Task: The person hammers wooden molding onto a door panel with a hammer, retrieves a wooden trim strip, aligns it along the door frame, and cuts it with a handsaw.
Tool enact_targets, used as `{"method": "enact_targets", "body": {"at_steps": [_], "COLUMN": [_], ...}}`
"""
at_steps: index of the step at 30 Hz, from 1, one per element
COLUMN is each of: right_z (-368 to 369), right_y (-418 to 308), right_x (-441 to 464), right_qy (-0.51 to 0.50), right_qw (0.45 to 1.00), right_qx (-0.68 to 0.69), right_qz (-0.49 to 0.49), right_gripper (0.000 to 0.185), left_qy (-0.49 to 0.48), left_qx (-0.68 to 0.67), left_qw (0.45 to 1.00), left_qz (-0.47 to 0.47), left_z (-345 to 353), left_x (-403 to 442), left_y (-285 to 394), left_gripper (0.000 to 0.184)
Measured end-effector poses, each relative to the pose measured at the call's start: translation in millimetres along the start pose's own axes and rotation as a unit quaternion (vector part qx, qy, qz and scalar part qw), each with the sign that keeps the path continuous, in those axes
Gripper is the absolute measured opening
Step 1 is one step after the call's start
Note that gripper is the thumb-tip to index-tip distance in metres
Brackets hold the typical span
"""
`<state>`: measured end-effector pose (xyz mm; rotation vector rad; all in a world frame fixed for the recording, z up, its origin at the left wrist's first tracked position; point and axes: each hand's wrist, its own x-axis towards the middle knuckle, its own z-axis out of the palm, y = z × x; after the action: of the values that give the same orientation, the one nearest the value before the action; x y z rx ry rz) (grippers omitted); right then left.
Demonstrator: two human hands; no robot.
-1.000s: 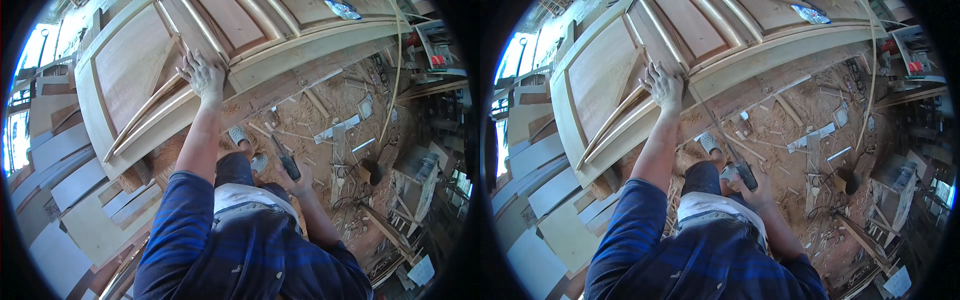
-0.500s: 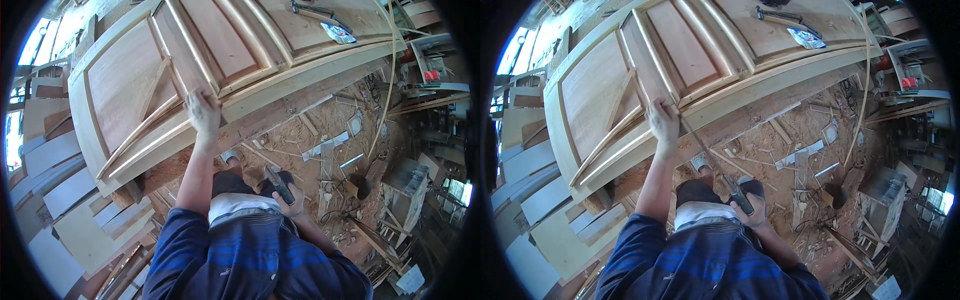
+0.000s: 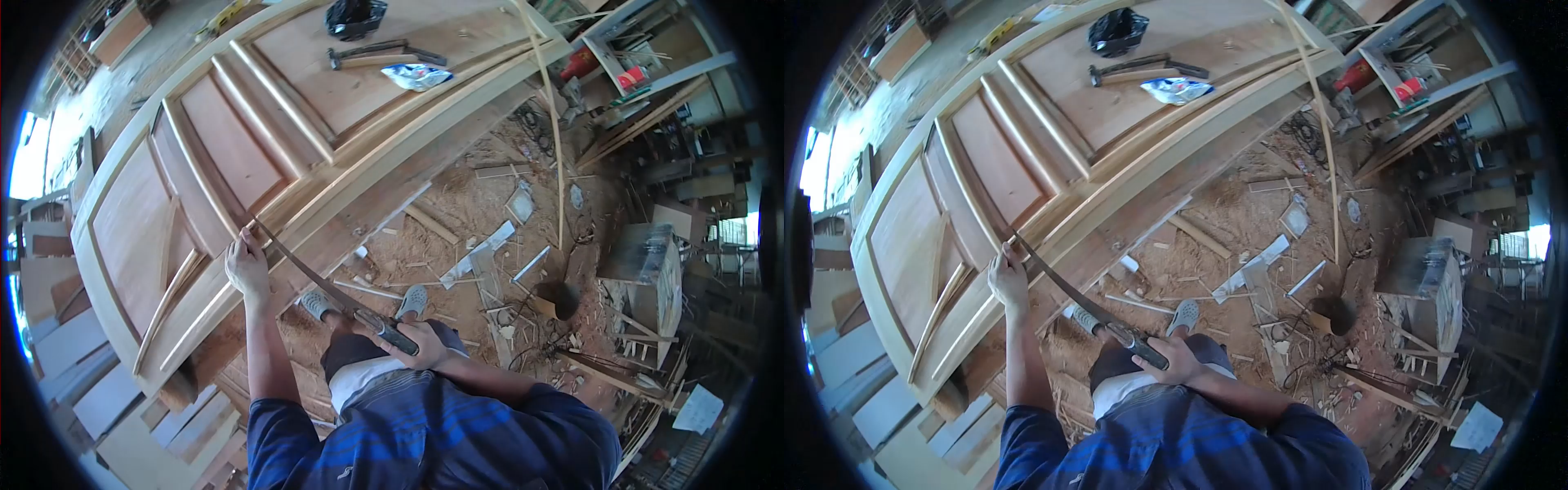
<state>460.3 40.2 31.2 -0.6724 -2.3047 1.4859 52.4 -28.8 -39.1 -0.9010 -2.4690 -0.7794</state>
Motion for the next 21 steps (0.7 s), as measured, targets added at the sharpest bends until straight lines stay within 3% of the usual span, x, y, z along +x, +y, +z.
{"method": "enact_targets", "body": {"at_steps": [2,5,7,9,14,21], "right_z": [-9,-34,-36,-31,-29,-53], "right_y": [5,3,6,16,11,18], "right_x": [-1,10,9,7,-3,9], "right_qy": [0.011,0.008,0.014,0.007,0.028,0.095], "right_qw": [0.999,0.999,0.998,0.997,0.998,0.991], "right_qx": [0.036,-0.026,-0.020,0.032,0.020,0.020], "right_qz": [0.034,0.047,0.049,0.065,0.061,0.091], "right_gripper": [0.035,0.034,0.034,0.032,0.032,0.027], "left_qy": [0.050,0.051,0.023,0.065,0.011,0.101], "left_qx": [-0.008,0.041,0.041,0.063,-0.038,-0.066], "left_qw": [0.999,0.998,0.997,0.994,0.997,0.993], "left_qz": [0.019,0.022,-0.062,-0.064,-0.061,0.007], "left_z": [13,31,43,46,31,83], "left_x": [2,5,2,2,5,23], "left_y": [25,46,45,43,58,113], "left_gripper": [0.033,0.028,0.023,0.029,0.037,0.038]}}
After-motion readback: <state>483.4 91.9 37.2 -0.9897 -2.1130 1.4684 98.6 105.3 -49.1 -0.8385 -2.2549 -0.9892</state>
